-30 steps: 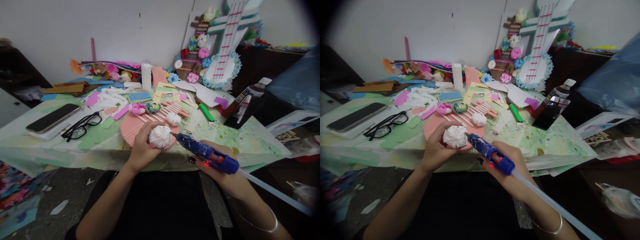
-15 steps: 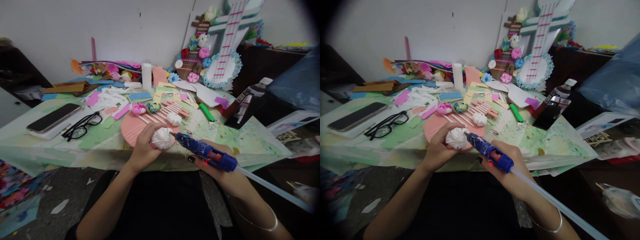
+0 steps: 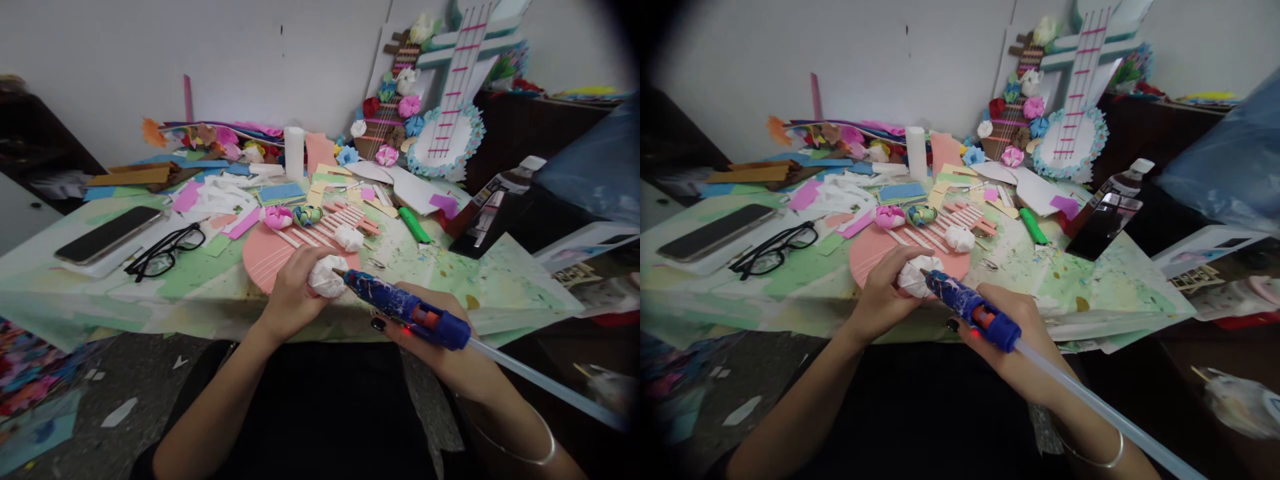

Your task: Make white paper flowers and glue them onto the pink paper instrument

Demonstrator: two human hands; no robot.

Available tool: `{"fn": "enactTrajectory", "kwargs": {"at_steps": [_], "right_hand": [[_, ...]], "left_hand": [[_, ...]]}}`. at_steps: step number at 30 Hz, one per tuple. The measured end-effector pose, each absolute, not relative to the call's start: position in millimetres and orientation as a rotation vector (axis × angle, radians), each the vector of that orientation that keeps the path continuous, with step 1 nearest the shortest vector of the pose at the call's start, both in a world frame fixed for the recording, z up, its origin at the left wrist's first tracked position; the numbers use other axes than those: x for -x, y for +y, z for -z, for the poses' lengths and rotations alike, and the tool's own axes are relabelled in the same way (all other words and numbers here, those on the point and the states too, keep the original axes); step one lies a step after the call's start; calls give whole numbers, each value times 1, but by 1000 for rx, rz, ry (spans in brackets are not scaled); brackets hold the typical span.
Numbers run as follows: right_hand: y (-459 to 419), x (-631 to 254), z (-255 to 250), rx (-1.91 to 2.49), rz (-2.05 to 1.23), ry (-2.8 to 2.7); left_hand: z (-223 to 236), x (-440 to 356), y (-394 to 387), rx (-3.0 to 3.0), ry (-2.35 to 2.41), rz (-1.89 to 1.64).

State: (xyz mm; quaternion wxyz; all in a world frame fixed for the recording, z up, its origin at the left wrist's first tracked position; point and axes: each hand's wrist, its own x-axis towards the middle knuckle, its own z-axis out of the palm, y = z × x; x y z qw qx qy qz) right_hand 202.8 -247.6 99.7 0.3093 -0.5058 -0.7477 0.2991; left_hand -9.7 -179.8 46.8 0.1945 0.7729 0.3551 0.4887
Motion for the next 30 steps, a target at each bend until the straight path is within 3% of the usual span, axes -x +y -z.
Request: {"fn": "enactTrajectory", "kwargs": {"at_steps": [30], "right_hand": [[-250, -206, -99, 1385, -758, -1950]], "left_hand": [[-47, 9, -181, -2207, 945, -1389]]}}
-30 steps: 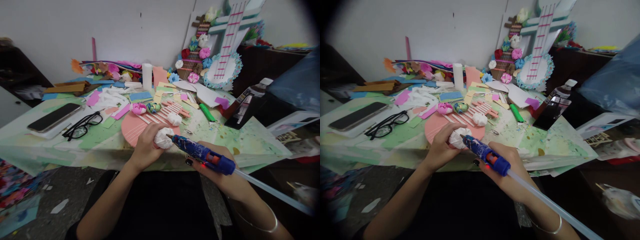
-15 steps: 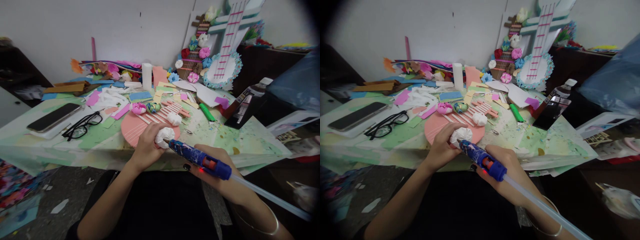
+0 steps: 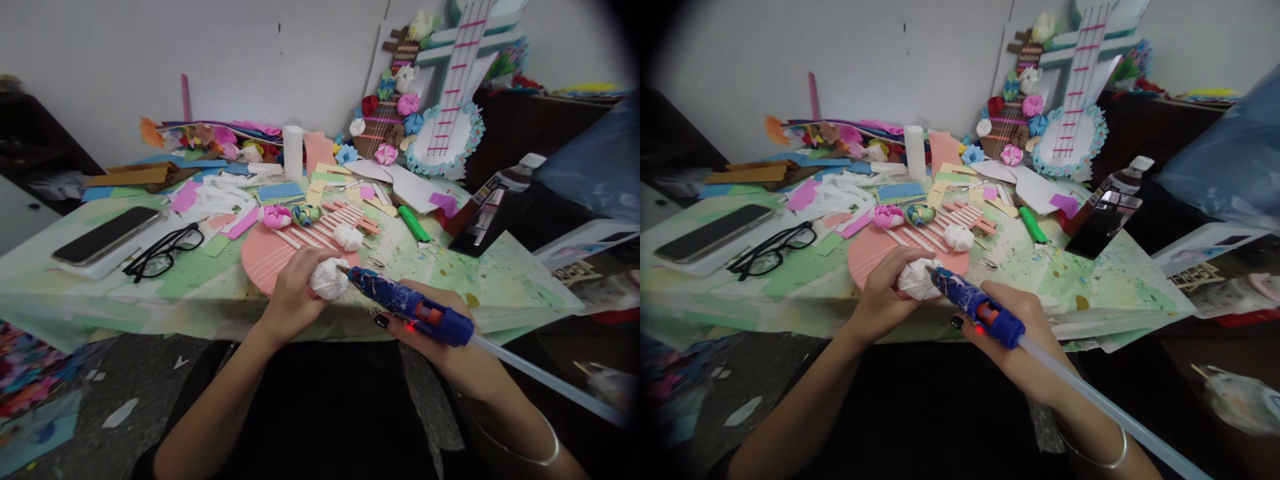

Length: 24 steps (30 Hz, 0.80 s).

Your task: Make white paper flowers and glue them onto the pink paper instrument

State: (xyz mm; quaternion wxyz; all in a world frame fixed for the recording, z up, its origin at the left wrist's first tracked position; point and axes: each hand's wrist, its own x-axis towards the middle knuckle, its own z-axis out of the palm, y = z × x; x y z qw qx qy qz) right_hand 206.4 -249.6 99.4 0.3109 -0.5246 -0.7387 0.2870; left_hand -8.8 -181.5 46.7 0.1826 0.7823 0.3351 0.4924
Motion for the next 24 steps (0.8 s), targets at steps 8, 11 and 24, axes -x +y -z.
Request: {"fn": "enactTrajectory", "kwargs": {"at_steps": [8, 11, 24], "right_hand": [[-250, -206, -99, 1417, -740, -1927], [-250, -205, -100, 1388, -755, -1939], [-249, -198, -100, 1369, -798, -2056]], "left_hand": [[-46, 9, -182, -2210, 945, -1389], [-46, 8, -181, -2182, 962, -1396], [-47, 7, -181, -2145, 1034, -1335]]}}
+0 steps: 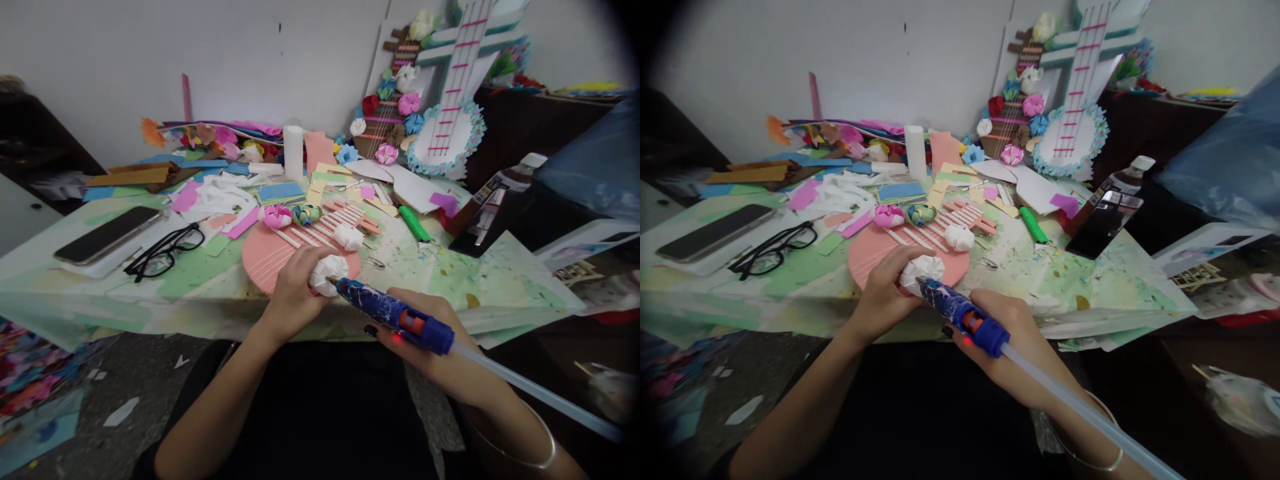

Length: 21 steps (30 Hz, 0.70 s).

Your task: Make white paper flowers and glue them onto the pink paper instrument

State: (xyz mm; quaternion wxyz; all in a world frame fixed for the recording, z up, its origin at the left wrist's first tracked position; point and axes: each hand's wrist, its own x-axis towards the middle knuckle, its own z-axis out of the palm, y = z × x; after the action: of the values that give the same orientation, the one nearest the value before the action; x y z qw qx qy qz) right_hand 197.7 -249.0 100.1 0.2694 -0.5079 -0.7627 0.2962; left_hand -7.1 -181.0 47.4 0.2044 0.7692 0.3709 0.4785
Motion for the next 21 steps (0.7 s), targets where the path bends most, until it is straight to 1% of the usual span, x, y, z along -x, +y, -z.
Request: {"fn": "enactTrajectory", "kwargs": {"at_steps": [9, 14, 18, 19, 21], "right_hand": [[-252, -202, -98, 1330, -699, -2100], [-254, -208, -90, 1389, -469, -1951], [-252, -226, -65, 1550, -304, -1645], [-252, -237, -56, 1594, -297, -1574], [-250, -268, -34, 1721, -182, -1460]], "left_hand": [[-48, 7, -180, -2013, 1072, -1314], [-46, 8, -179, -1759, 1130, -1304], [-47, 11, -181, -1429, 1021, -1324], [-48, 11, -182, -1312, 960, -1320], [-52, 14, -184, -1086, 845, -1287]]}}
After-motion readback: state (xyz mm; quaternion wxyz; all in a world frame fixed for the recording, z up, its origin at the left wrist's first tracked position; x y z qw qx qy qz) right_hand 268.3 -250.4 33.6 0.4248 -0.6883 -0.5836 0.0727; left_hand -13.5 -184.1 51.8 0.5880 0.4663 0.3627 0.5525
